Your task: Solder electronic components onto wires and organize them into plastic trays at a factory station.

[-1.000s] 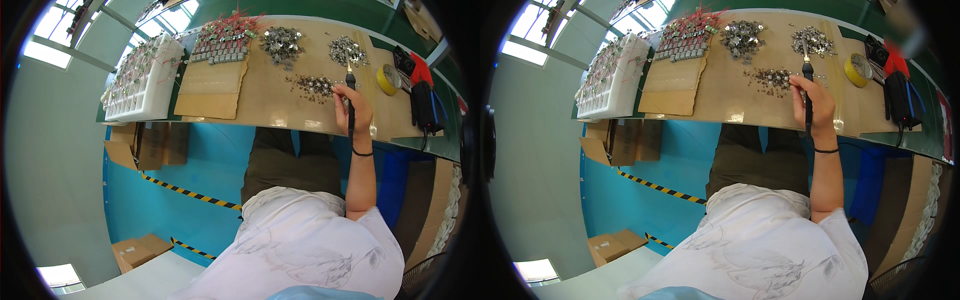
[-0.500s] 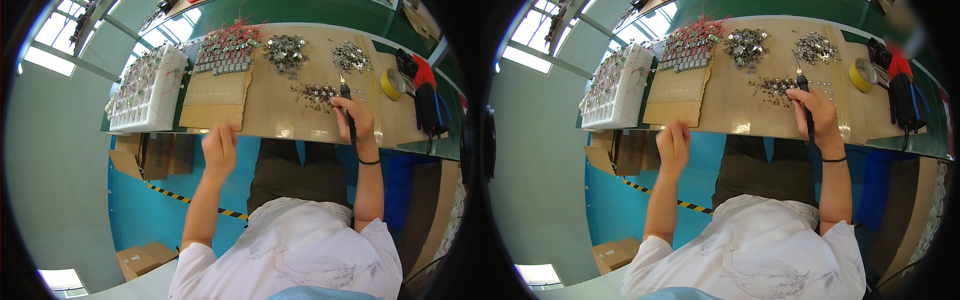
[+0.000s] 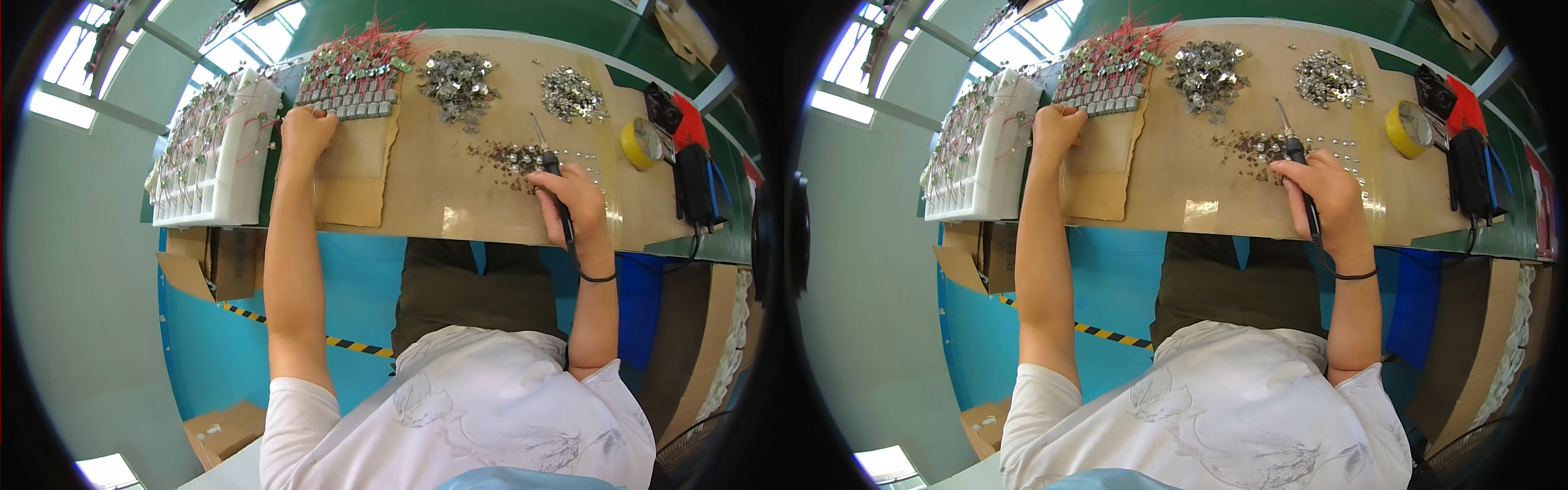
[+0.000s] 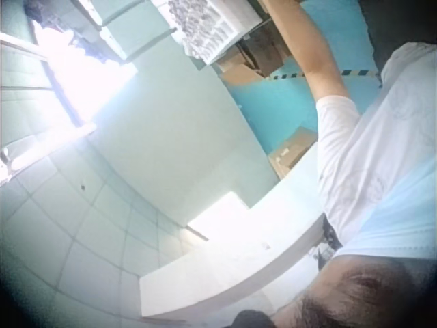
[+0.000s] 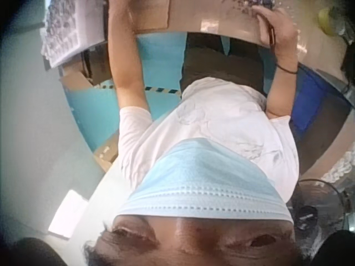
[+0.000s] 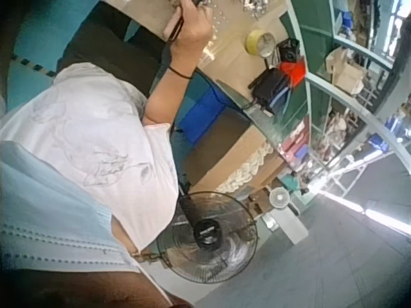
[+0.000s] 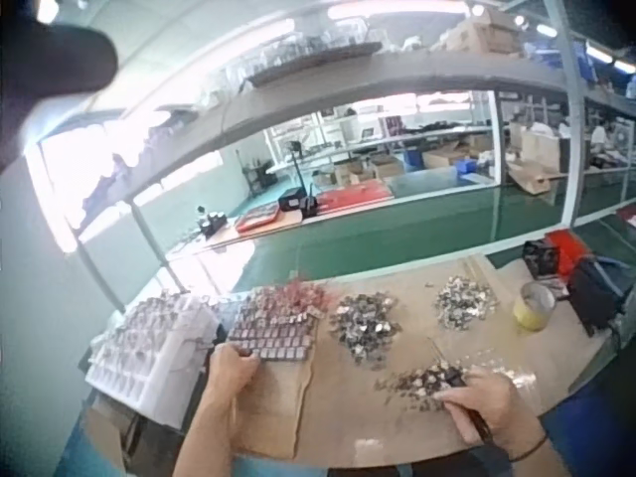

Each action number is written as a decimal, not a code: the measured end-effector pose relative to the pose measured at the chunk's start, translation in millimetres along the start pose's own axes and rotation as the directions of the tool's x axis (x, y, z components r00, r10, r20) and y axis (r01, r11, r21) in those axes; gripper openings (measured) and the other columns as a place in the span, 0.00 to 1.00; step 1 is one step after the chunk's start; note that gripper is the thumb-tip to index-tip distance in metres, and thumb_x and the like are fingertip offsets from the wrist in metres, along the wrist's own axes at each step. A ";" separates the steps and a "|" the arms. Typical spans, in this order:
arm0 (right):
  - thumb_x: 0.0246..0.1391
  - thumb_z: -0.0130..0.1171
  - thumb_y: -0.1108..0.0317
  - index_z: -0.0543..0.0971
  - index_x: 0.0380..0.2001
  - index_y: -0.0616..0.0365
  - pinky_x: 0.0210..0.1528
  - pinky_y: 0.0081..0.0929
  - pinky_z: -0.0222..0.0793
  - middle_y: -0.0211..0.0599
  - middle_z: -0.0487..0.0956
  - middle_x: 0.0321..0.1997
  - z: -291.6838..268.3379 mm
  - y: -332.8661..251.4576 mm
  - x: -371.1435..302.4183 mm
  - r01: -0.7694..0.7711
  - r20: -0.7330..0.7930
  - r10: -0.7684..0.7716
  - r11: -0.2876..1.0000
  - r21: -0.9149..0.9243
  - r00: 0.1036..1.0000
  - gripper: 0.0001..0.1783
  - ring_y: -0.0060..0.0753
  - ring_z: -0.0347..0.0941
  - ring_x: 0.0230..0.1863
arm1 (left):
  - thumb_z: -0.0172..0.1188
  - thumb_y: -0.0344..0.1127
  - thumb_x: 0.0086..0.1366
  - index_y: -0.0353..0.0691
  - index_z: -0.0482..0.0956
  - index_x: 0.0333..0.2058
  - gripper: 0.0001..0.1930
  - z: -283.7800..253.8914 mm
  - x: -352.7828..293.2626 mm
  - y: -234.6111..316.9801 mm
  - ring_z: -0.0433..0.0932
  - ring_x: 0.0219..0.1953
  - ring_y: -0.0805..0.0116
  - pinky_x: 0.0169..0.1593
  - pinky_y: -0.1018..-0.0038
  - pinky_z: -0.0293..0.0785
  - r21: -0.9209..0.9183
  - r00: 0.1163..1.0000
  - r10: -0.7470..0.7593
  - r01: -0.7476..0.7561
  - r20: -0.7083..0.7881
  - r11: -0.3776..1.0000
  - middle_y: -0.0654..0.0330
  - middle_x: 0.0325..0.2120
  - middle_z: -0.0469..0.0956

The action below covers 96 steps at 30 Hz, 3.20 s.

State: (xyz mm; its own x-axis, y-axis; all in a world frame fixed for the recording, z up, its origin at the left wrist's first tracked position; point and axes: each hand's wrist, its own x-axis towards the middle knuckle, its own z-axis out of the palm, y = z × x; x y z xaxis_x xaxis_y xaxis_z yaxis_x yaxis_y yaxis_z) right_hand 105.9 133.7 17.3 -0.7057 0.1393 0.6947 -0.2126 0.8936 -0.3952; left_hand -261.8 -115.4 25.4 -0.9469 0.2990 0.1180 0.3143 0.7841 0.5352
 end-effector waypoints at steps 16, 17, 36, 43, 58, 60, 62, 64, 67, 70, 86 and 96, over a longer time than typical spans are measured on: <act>0.45 0.65 0.90 0.84 0.45 0.57 0.30 0.35 0.70 0.41 0.80 0.29 -1.1 5.3 -3.0 0.012 -0.068 -0.014 1.000 -0.029 0.998 0.23 0.44 0.73 0.28 | 0.74 0.36 0.55 0.26 0.86 0.43 0.20 -36.4 -22.4 14.4 0.79 0.22 0.76 0.28 0.80 0.71 -0.499 0.983 -0.088 -0.005 -0.163 0.866 0.59 0.22 0.83; 0.45 0.65 0.89 0.84 0.44 0.57 0.29 0.35 0.70 0.41 0.79 0.29 1.9 10.5 -4.9 0.038 -0.087 -0.041 0.999 -0.030 0.995 0.22 0.44 0.73 0.28 | 0.72 0.32 0.57 0.26 0.86 0.43 0.17 -43.4 -29.5 12.5 0.78 0.23 0.78 0.27 0.81 0.69 -0.615 0.990 -0.001 -0.088 -0.144 0.784 0.61 0.24 0.83; 0.43 0.68 0.86 0.84 0.45 0.53 0.33 0.31 0.76 0.34 0.83 0.31 3.6 11.4 -9.3 -0.048 -0.029 0.049 0.998 0.041 0.998 0.24 0.38 0.78 0.32 | 0.76 0.34 0.53 0.30 0.84 0.39 0.17 15.6 -135.7 100.4 0.75 0.28 0.74 0.34 0.75 0.74 -0.400 0.591 0.656 -0.519 0.469 0.755 0.60 0.26 0.79; 0.45 0.69 0.84 0.85 0.45 0.54 0.34 0.31 0.75 0.33 0.83 0.30 6.2 14.8 -6.4 -0.036 -0.024 0.037 0.999 0.039 0.999 0.22 0.39 0.78 0.32 | 0.66 0.30 0.68 0.31 0.79 0.41 0.09 39.2 -138.0 123.9 0.73 0.29 0.83 0.34 0.81 0.70 -0.851 0.822 0.520 -0.085 0.234 0.519 0.68 0.27 0.77; 0.47 0.69 0.84 0.85 0.46 0.55 0.33 0.32 0.75 0.35 0.83 0.30 5.4 10.0 -4.9 -0.021 -0.034 0.021 1.000 0.008 0.999 0.22 0.39 0.78 0.31 | 0.65 0.31 0.70 0.36 0.80 0.39 0.05 88.0 -104.0 143.4 0.68 0.18 0.82 0.20 0.83 0.56 -0.835 0.773 0.521 0.019 0.361 0.550 0.64 0.21 0.78; 0.50 0.68 0.85 0.84 0.49 0.57 0.34 0.29 0.75 0.36 0.85 0.32 2.4 9.9 -8.6 -0.052 -0.137 0.048 0.998 -0.021 0.989 0.22 0.38 0.79 0.32 | 0.66 0.31 0.70 0.36 0.80 0.39 0.05 85.1 -106.5 146.5 0.68 0.17 0.82 0.18 0.83 0.55 -0.855 0.760 0.523 0.083 0.386 0.511 0.63 0.21 0.78; 0.55 0.65 0.84 0.82 0.53 0.60 0.36 0.26 0.76 0.36 0.87 0.35 4.7 14.7 -16.2 -0.099 -0.232 0.105 0.994 0.037 0.967 0.21 0.37 0.80 0.32 | 0.66 0.29 0.70 0.34 0.80 0.39 0.06 76.3 -107.9 146.2 0.69 0.15 0.81 0.17 0.83 0.60 -0.892 0.745 0.520 0.231 0.418 0.388 0.59 0.23 0.81; 0.66 0.61 0.76 0.79 0.59 0.62 0.36 0.20 0.76 0.35 0.89 0.38 0.3 -1.4 -29.5 -0.283 -0.235 0.324 0.940 0.191 0.917 0.19 0.25 0.80 0.30 | 0.65 0.30 0.72 0.33 0.80 0.40 0.05 75.6 -113.6 147.7 0.65 0.11 0.81 0.13 0.83 0.52 -0.902 0.772 0.498 0.222 0.394 0.370 0.59 0.22 0.80; 0.71 0.60 0.68 0.78 0.61 0.63 0.30 0.13 0.74 0.35 0.89 0.37 -0.8 -13.5 -42.6 -0.376 -0.249 0.479 0.851 0.367 0.842 0.19 0.14 0.77 0.28 | 0.67 0.30 0.70 0.33 0.80 0.39 0.07 76.8 -113.0 146.2 0.67 0.13 0.82 0.15 0.83 0.56 -0.898 0.772 0.502 0.197 0.390 0.394 0.60 0.21 0.80; 0.69 0.63 0.69 0.80 0.56 0.67 0.25 0.14 0.74 0.39 0.87 0.35 2.1 -9.3 -54.6 -0.276 -0.278 0.437 0.839 0.469 0.856 0.17 0.17 0.76 0.23 | 0.68 0.30 0.67 0.33 0.80 0.36 0.07 83.6 -114.8 139.6 0.71 0.16 0.82 0.19 0.82 0.61 -0.837 0.750 0.503 0.120 0.429 0.534 0.62 0.20 0.80; 0.57 0.64 0.79 0.85 0.37 0.65 0.23 0.17 0.70 0.34 0.82 0.24 2.6 -11.3 -58.4 -0.289 -0.336 0.384 0.910 0.298 0.860 0.05 0.21 0.78 0.21 | 0.70 0.28 0.63 0.33 0.84 0.32 0.05 92.8 -127.8 137.0 0.67 0.24 0.86 0.28 0.82 0.64 -0.712 0.556 0.749 -0.356 0.359 0.605 0.72 0.21 0.75; 0.57 0.65 0.79 0.86 0.37 0.65 0.25 0.18 0.72 0.36 0.84 0.26 2.3 -13.1 -54.3 -0.307 -0.314 0.372 0.922 0.237 0.874 0.05 0.22 0.80 0.23 | 0.72 0.30 0.62 0.33 0.86 0.32 0.06 97.0 -130.5 138.5 0.69 0.23 0.85 0.27 0.80 0.66 -0.635 0.567 0.733 -0.419 0.375 0.649 0.69 0.20 0.77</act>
State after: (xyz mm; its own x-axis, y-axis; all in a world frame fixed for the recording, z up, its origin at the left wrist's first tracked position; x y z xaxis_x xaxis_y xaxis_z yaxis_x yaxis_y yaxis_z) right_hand 145.4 113.5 -16.7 -0.4831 0.5878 0.6489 -0.1398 0.6798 -0.7200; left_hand -88.2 6.9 3.0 -0.2816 0.9483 0.1462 0.5581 0.0379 0.8289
